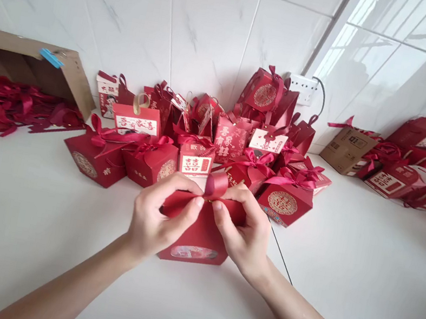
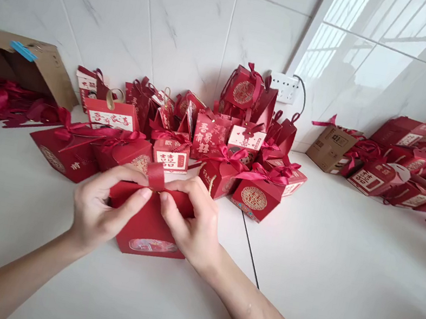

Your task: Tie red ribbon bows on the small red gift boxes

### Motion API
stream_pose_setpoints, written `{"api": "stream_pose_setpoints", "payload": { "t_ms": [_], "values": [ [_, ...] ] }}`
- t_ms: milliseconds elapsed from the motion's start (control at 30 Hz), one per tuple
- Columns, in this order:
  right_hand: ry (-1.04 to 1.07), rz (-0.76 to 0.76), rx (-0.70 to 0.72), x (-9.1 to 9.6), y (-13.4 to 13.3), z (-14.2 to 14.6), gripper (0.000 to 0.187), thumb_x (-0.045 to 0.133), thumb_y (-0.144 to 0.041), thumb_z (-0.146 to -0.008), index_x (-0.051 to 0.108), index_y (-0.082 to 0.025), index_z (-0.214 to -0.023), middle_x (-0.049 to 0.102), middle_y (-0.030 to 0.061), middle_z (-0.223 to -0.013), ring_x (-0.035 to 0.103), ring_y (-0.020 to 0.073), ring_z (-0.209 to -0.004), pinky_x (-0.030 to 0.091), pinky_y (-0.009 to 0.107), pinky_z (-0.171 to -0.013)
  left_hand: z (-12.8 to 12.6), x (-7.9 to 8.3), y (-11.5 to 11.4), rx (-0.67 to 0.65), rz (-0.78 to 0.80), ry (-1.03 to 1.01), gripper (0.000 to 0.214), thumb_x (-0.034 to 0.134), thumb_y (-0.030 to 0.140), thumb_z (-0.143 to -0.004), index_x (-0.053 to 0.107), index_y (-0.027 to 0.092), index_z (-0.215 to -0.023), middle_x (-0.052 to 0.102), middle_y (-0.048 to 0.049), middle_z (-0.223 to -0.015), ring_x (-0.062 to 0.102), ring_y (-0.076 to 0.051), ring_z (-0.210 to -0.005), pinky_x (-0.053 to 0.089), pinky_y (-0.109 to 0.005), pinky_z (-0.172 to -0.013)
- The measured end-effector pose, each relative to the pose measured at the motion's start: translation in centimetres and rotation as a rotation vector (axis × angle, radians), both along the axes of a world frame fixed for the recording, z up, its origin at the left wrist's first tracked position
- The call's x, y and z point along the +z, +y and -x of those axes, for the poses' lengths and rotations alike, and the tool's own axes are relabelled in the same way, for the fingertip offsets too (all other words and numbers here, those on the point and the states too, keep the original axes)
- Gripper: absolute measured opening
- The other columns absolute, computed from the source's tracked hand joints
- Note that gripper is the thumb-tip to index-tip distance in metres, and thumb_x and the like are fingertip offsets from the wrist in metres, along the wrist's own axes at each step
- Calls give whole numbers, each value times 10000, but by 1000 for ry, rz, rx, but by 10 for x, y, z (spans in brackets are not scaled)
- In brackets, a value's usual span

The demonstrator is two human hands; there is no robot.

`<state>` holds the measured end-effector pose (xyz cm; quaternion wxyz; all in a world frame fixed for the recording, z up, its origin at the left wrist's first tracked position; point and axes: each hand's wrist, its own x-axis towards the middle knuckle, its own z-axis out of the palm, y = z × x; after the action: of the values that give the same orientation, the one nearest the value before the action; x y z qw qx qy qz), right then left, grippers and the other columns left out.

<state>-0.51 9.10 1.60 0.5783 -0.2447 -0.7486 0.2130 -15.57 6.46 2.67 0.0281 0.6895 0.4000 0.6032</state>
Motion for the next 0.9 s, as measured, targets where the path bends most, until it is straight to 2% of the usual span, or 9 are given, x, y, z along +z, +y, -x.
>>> {"api": "stream_pose_setpoints", "payload": {
  "t_ms": [200,267,333,467,633,800,900],
  "values": [
    [-51,-94,-160,-3,-3,0,37,558,-207,-863,572,-235,-844,592,-6,-698,540,134,-581,430,243,-539,-5,-4,0,-103,-84,-93,47,602,149,-777,605,182,-811,673,-20,-766,633,-137,-704,539,-244,-684],
    [-77,-138,-243,-5,-2,0,50,576,-268,-858,589,-236,-822,604,0,-683,536,137,-546,419,247,-513,-5,-6,3,-130,-105,-146,41,598,156,-775,612,178,-807,675,-37,-756,637,-148,-704,548,-257,-685],
    [-95,-166,-330,-7,-2,0,150,584,-369,-850,602,-234,-790,614,12,-672,534,144,-525,410,261,-496,-7,-8,4,-140,-106,-180,28,592,179,-778,614,182,-795,670,-45,-733,634,-158,-688,555,-277,-677],
    [-91,-138,-446,-16,0,-5,299,600,-534,-790,608,-236,-766,617,30,-656,526,160,-504,398,302,-487,-10,-13,5,-162,-108,-201,56,551,224,-806,595,196,-786,666,-53,-734,630,-167,-676,567,-299,-680],
    [-63,-97,-398,-19,3,-7,256,596,-498,-805,590,-242,-794,619,37,-692,548,169,-559,409,315,-540,-10,-14,7,-163,-147,-173,70,515,205,-824,571,175,-796,656,-75,-746,632,-171,-703,562,-293,-701],
    [-48,-182,-242,-9,-1,0,47,558,-239,-861,571,-213,-823,580,4,-678,527,142,-569,406,269,-535,-6,-9,2,-151,-113,-120,38,554,169,-813,586,163,-833,637,-54,-752,618,-156,-719,537,-278,-699],
    [-18,-170,-169,-7,-1,4,70,543,-148,-856,558,-215,-858,567,-12,-701,517,126,-595,408,251,-552,-3,-7,3,-166,-111,-106,55,566,134,-815,581,166,-857,640,-38,-784,618,-136,-738,526,-245,-702]
  ]
}}
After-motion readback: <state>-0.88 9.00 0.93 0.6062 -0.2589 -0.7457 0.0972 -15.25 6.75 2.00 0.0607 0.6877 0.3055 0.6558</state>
